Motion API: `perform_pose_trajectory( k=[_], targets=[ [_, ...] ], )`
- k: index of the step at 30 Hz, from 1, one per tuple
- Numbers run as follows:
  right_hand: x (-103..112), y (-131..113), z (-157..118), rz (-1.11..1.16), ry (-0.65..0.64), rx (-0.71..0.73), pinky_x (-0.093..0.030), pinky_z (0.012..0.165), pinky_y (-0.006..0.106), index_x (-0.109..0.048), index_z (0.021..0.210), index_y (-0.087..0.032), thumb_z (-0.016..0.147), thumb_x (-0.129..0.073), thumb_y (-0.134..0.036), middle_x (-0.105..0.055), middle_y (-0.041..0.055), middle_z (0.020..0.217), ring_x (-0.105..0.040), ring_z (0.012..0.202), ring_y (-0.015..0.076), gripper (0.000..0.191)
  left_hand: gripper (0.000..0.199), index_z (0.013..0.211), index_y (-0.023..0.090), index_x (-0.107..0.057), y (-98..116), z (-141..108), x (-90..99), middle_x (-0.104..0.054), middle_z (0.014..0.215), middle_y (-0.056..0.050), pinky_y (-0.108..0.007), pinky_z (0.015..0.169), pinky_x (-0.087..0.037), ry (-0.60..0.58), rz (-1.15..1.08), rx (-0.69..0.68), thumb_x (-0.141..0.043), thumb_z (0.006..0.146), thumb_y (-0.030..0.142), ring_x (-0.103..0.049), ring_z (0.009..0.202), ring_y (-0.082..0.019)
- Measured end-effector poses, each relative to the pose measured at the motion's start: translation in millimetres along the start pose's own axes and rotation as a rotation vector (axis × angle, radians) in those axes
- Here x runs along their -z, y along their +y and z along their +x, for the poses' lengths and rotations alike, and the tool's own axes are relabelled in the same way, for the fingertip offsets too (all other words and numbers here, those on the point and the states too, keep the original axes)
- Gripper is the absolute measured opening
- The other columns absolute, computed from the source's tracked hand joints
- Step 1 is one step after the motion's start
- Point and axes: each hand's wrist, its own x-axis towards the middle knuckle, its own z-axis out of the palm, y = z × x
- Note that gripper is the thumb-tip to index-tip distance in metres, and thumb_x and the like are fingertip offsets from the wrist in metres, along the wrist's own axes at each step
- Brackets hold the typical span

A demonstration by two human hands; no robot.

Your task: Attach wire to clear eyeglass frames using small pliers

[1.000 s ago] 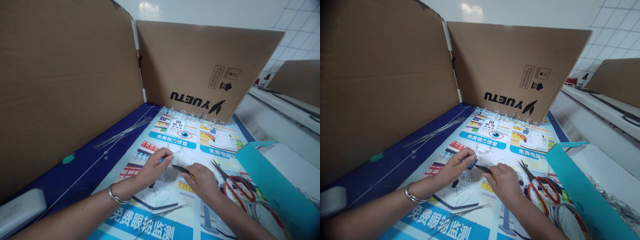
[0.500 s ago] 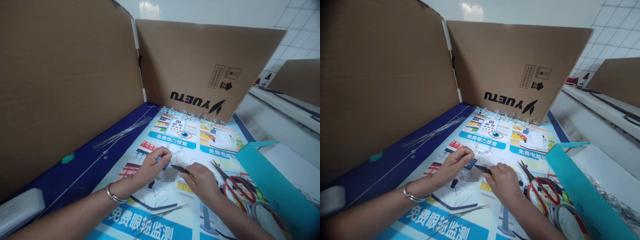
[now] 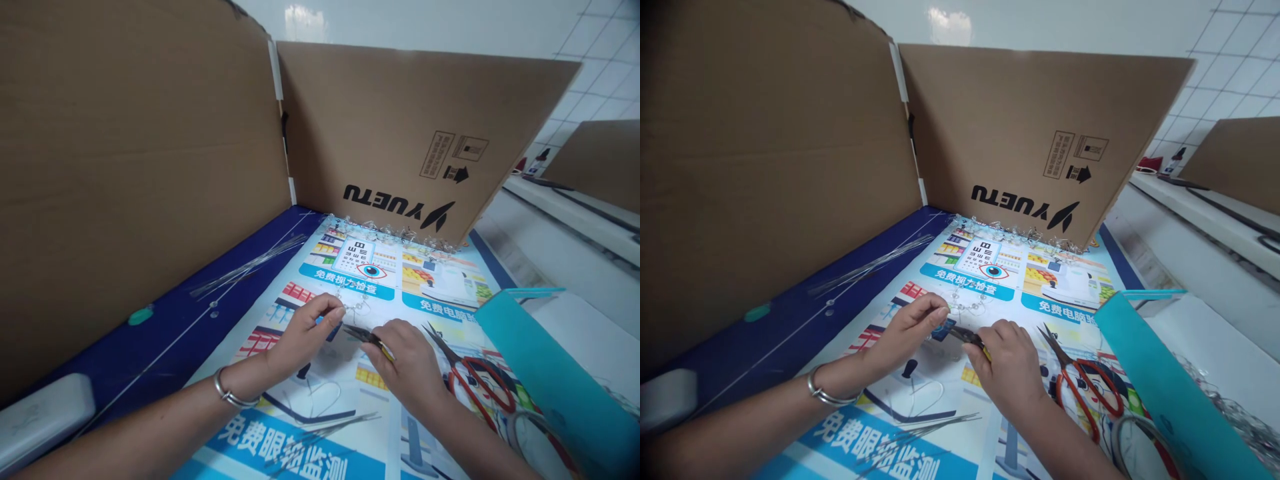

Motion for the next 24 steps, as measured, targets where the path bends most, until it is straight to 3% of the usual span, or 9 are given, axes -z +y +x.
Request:
perform_pose_trajectory(
  k=[24],
  targets=[
    [19.2, -20.9, 11.7, -0.326, -0.139, -0.066, -0.023, 0.065, 0.031, -0.058, 0.078, -0.02, 0.085, -0.042, -0.042, -0.053, 0.0068, 0.076, -0.043, 0.074, 0.0198, 0.028, 0.018, 0.077, 0.016, -0.051, -0.9, 1.8, -4.1, -0.047, 0.073, 0.0, -0.022, 0.065, -0.037, -0.003, 0.007, 0.022, -0.043, 0.086, 0.029, -0.044, 0.069, -0.01]
  ],
)
